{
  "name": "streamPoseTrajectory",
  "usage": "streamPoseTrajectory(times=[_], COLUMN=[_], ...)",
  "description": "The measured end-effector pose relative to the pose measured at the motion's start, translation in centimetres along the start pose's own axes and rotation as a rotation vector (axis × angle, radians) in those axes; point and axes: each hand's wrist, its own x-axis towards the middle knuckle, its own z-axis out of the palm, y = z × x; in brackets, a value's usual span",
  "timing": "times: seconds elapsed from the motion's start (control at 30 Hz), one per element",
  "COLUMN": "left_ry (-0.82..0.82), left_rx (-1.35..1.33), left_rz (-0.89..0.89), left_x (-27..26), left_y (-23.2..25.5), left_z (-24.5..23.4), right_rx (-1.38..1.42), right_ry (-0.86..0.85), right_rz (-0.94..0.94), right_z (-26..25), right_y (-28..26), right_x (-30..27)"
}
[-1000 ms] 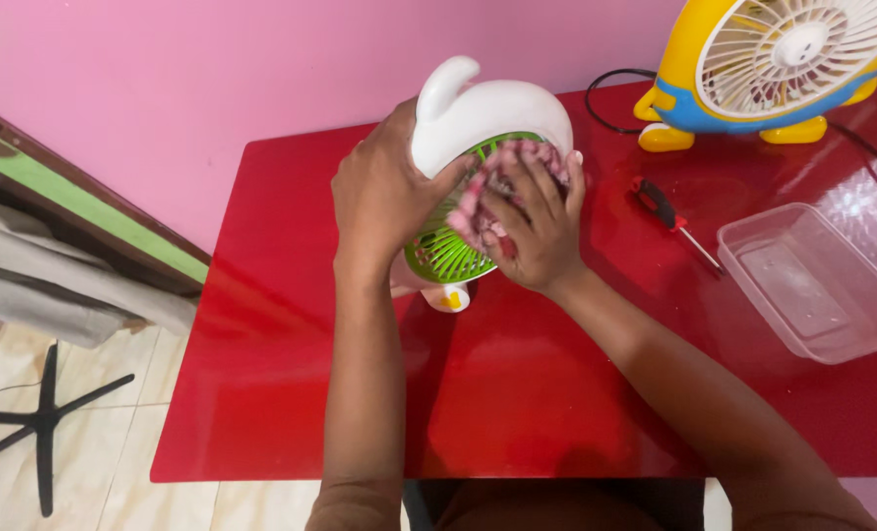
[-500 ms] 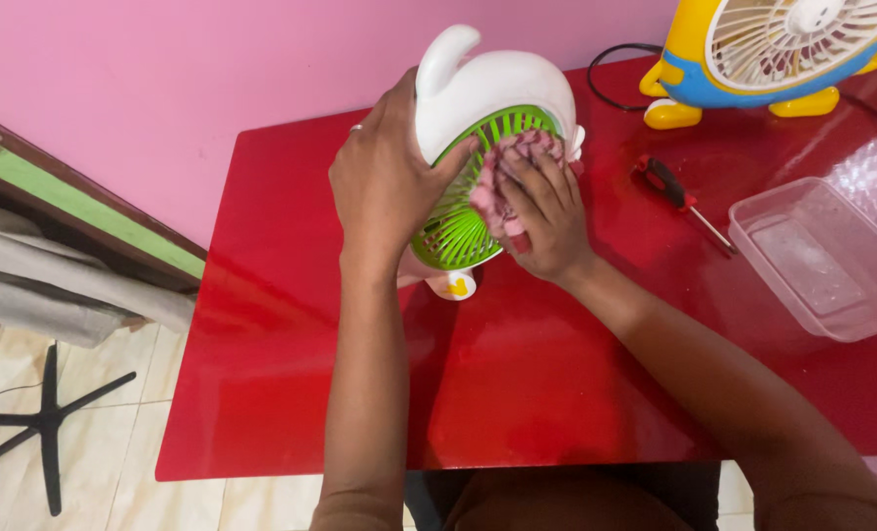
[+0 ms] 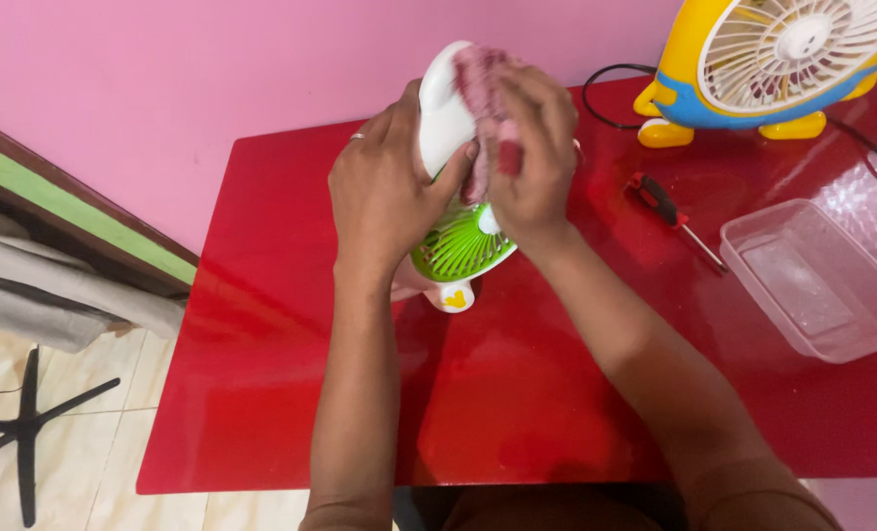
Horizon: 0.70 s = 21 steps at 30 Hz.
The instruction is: The person assembles a small white and green electric fan by attaching the front grille, inserting a central cap, and securing it by hand. They then wipe the fan's exterior with a cloth.
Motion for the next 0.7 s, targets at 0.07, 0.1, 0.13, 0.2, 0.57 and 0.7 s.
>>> streamPoseTrajectory(times=[0.07,0.1,0.13,0.2,0.57,0.7], left_ry=[0.012,0.016,0.017,0.030,0.028,0.083], left_rx=[-0.021,-0.031,-0.048,-0.085,-0.035,-0.087], left_rz=[0.084,0.125,0.151,0.206,0.150,0.153], left_x=[0.2,0.3,0.1,0.2,0.1,-0.2], left_y=[-0.6,-0.9,-1.0,-1.4,-0.6,-1.3], left_z=[-0.1,-0.2,-0.1,0.1,0.2,-0.2], right_rx=[-0.140,-0.207,-0.276,-0.294,-0.248,-0.322], right_ry=[0.010,0.023,0.030,-0.033,-0.086,-0.094], right_rz=[-0.140,-0.224,-0.302,-0.257,0.023,-0.253], right_z=[-0.4,-0.8,-1.5,-3.1,-4.5,-3.4], right_y=[-0.4,-0.3,0.0,1.2,1.6,-0.7], right_x=[0.6,0.9,1.0,1.4,0.6,-0.2])
